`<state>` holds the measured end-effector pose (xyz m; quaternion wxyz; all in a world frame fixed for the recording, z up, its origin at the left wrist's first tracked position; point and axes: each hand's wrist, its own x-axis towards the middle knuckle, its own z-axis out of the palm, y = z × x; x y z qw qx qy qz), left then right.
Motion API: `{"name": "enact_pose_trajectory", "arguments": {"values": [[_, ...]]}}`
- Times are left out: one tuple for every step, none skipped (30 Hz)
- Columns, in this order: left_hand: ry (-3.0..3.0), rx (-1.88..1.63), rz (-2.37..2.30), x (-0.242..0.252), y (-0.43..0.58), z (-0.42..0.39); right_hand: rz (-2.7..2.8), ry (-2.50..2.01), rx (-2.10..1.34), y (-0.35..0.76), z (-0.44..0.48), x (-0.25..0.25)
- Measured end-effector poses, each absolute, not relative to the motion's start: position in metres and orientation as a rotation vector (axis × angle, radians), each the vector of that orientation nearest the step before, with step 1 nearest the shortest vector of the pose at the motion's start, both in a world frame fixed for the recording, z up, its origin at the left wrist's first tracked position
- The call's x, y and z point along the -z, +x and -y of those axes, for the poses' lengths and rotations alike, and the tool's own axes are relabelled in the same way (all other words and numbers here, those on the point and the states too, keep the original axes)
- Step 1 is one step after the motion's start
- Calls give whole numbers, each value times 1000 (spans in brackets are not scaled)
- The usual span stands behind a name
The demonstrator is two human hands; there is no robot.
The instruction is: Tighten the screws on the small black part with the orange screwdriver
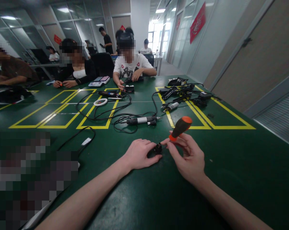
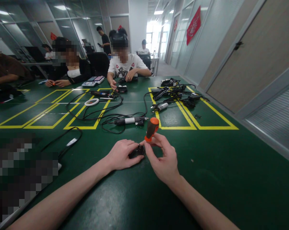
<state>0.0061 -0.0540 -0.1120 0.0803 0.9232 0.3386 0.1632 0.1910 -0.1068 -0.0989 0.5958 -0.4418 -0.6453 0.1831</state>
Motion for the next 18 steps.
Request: {"name": "enact_pose_trajectory", "arguments": {"values": [[2761, -488, -1012, 112, 6, 54, 1489, -1037, -433, 191, 107, 99], [2761, -488, -1012, 112, 6, 54, 1483, -1045, -432, 191, 107, 98], [2761, -485, -1013, 112, 6, 54, 1480, -1048, -423, 191, 106, 97], [2760, -482, -1015, 112, 6, 54, 1484, -1044, -410, 191, 106, 96], [2760, -481, -1016, 112, 6, 54, 1490, -1035, -396, 191, 106, 95], [2760, -482, -1016, 111, 6, 54, 1495, -1027, -383, 191, 106, 94], [2760, -482, -1014, 111, 6, 54, 1496, -1026, -377, 191, 105, 93], [2761, -483, -1012, 111, 6, 54, 1490, -1029, -373, 192, 105, 93], [2761, -483, -1012, 110, 6, 54, 1478, -1036, -372, 192, 104, 94], [2762, -481, -1012, 110, 6, 54, 1462, -1044, -370, 192, 104, 94], [2761, -477, -1013, 110, 6, 54, 1446, -1050, -366, 192, 104, 96], [2761, -473, -1015, 110, 6, 54, 1433, -1049, -360, 192, 104, 97], [2760, -469, -1017, 110, 6, 54, 1426, -1041, -351, 192, 104, 98], [2760, -466, -1019, 110, 6, 54, 1426, -1034, -347, 192, 104, 99], [2760, -463, -1021, 110, 6, 54, 1437, -1027, -347, 192, 104, 100], [2760, -462, -1022, 110, 6, 54, 1452, -1021, -349, 192, 105, 100], [2760, -462, -1023, 110, 6, 54, 1471, -1016, -354, 192, 105, 99], [2761, -461, -1024, 110, 7, 54, 1488, -1013, -360, 192, 106, 99]]}}
